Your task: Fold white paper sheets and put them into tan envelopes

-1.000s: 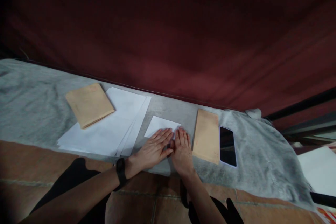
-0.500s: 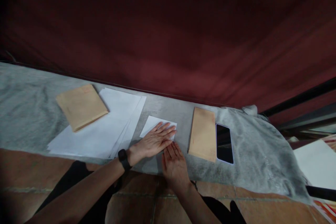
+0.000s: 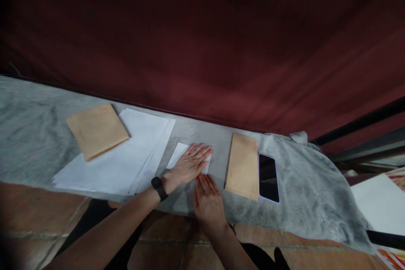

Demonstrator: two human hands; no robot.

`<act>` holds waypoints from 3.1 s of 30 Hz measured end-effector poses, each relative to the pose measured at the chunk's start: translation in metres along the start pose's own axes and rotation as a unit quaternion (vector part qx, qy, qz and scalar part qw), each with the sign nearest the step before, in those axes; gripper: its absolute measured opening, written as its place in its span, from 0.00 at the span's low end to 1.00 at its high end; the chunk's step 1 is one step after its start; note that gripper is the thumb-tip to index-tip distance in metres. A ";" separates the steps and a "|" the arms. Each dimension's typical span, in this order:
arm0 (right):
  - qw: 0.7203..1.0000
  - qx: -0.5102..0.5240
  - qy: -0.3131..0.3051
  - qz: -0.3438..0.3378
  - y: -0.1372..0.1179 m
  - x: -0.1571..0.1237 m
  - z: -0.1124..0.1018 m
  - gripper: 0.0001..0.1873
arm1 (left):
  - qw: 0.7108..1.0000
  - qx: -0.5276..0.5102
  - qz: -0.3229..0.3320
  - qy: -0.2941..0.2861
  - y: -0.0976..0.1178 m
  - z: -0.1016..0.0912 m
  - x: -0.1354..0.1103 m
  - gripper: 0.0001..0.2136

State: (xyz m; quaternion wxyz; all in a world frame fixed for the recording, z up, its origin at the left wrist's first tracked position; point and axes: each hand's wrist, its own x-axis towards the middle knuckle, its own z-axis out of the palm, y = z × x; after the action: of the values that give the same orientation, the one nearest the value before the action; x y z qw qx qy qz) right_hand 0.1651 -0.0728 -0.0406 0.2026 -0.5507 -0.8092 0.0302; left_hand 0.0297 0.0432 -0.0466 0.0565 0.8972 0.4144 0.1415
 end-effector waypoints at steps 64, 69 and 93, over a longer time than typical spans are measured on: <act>0.930 0.330 0.061 0.150 0.041 0.060 -0.028 0.15 | 0.956 -0.222 -0.117 0.151 -0.037 -0.086 -0.048 0.08; 0.833 0.470 0.124 0.265 0.038 0.072 -0.024 0.20 | 0.791 -0.508 -0.277 0.199 -0.042 -0.082 -0.036 0.13; 0.979 -0.064 0.032 0.190 0.027 0.058 0.009 0.16 | 0.978 0.030 -0.200 0.045 -0.013 -0.043 -0.053 0.19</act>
State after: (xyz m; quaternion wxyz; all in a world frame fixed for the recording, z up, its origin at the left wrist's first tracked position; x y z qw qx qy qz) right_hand 0.1676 -0.0085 -0.0387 0.1832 -0.7073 -0.6828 -0.0014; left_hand -0.0251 0.0103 -0.0198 0.0384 0.7904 0.5914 0.1549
